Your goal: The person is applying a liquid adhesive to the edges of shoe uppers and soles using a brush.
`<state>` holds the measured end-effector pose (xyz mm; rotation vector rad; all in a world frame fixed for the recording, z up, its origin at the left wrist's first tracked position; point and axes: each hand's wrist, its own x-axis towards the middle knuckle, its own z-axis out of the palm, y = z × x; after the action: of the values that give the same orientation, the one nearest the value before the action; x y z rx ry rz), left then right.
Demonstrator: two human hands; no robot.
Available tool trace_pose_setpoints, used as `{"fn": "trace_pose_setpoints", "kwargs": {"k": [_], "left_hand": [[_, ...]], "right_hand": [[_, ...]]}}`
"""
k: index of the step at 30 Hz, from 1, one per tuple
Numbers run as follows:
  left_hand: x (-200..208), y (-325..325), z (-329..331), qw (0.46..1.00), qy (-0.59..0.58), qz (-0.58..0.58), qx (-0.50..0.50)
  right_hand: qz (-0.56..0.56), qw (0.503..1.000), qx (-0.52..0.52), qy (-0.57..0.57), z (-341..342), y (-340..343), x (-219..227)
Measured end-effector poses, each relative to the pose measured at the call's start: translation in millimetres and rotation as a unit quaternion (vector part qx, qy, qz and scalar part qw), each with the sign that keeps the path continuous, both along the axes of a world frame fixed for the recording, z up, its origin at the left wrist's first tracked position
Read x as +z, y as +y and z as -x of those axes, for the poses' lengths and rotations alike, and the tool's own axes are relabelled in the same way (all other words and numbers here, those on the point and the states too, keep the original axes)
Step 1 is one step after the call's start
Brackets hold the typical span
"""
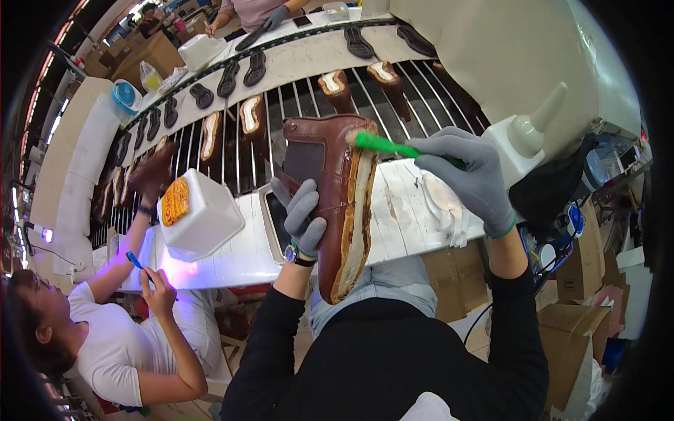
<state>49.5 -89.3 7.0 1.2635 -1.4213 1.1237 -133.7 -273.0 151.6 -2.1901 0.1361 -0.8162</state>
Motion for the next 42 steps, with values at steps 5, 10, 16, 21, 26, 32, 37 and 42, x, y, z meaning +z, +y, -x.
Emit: {"fn": "trace_pose_setpoints", "kwargs": {"k": [5,10,16,21,26,32,37,42], "left_hand": [[-3,-8,2,1.0,0.003,0.01,0.0],[-5,-10,10,0.999,0.029,-0.012,0.019],[-10,-19,11,0.992,0.106,0.047,-0.051],[-17,-23,8,0.992,0.113,0.04,-0.028],[-23,-29,9,0.992,0.121,0.027,-0.033],[-19,-26,4,0.991,0.129,-0.037,-0.021],[-18,-28,3,0.989,0.132,-0.069,-0.02],[-28,-31,-1,0.983,0.145,-0.108,-0.022]], "right_hand": [[-0.014,0.978,0.189,0.089,11,-5,1],[-0.079,0.995,0.03,0.056,9,-3,-20],[-0.018,0.992,0.098,0.08,17,22,-42],[0.127,0.979,0.152,0.049,29,38,-45],[-0.052,0.997,0.02,0.056,24,24,-47],[0.068,0.993,0.088,0.049,25,34,-53],[0.126,0.982,0.133,0.037,24,26,-49],[-0.013,0.996,0.024,0.087,21,16,-50]]}}
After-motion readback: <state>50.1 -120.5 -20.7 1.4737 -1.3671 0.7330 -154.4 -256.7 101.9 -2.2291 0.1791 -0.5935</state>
